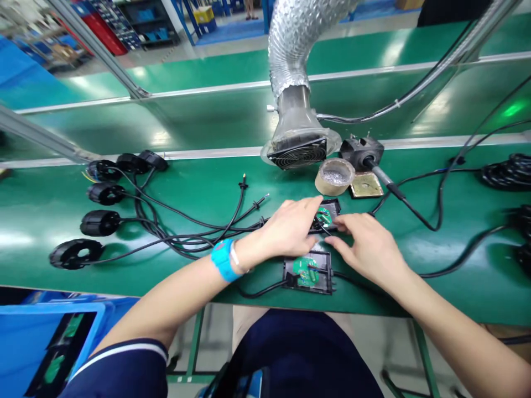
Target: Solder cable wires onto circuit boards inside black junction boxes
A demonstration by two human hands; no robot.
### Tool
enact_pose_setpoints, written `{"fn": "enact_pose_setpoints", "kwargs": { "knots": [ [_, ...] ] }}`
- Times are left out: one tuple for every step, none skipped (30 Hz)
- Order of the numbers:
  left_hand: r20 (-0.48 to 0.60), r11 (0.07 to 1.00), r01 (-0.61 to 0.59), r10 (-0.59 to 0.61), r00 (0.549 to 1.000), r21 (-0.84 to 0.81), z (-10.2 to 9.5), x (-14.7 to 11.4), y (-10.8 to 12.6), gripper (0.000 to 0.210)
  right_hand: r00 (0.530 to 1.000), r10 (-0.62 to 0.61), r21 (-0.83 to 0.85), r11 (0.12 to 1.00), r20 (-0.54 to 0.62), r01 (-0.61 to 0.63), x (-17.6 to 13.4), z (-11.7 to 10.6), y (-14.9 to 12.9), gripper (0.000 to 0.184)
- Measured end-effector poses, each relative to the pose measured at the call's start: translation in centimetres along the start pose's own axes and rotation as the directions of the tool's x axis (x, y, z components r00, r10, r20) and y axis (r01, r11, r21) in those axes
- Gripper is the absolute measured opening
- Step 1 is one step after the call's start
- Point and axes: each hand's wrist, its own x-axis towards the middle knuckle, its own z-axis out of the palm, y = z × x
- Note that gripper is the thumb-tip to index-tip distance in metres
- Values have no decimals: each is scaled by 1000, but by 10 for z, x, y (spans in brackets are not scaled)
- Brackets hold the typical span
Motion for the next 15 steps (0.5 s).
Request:
{"fn": "enact_pose_setpoints", "kwargs": {
  "knots": [
    [16,1000,-11,11,1000,20,3,11,-7,79,998,31,-7,1000,49,-31,4,3,1,20],
    [34,999,-29,28,999,32,6,19,-13,83,995,50,-8,999,88,-50,7,5,2,18],
    [48,998,-41,39,998,39,9,23,-17,84,992,66,-12,998,107,-65,8,6,3,16],
    [64,998,-47,45,997,41,10,24,-20,84,991,85,-23,996,107,-83,8,4,5,16],
    [82,998,-54,51,995,38,10,21,-22,83,989,107,-36,994,100,-104,8,1,7,18],
    [97,998,-63,60,993,29,8,16,-23,82,986,130,-44,991,102,-126,8,-3,9,20],
    [107,997,-73,71,992,18,7,11,-23,80,980,152,-47,988,128,-147,8,-8,10,21],
    [112,996,-84,82,990,5,5,4,-24,79,970,167,-40,986,175,-163,8,-12,11,22],
    [114,996,-94,94,989,-6,3,-2,-24,78,956,173,-20,985,235,-174,9,-15,12,22],
    [111,994,-108,109,988,-13,2,-6,-23,78,940,173,12,983,294,-185,11,-18,12,22],
    [105,992,-123,124,987,-18,1,-10,-23,78,923,169,52,979,347,-198,13,-19,12,23],
    [99,990,-141,142,985,-23,2,-12,-23,78,905,162,92,972,394,-215,16,-20,12,24],
    [94,987,-161,163,982,-26,2,-13,-22,78,886,152,130,965,437,-230,19,-19,12,27],
    [91,983,-182,184,979,-27,3,-13,-21,77,867,140,161,957,478,-243,22,-18,13,30],
    [90,979,-201,203,975,-27,4,-12,-21,76,846,123,178,952,519,-248,25,-17,15,33]
  ]
}}
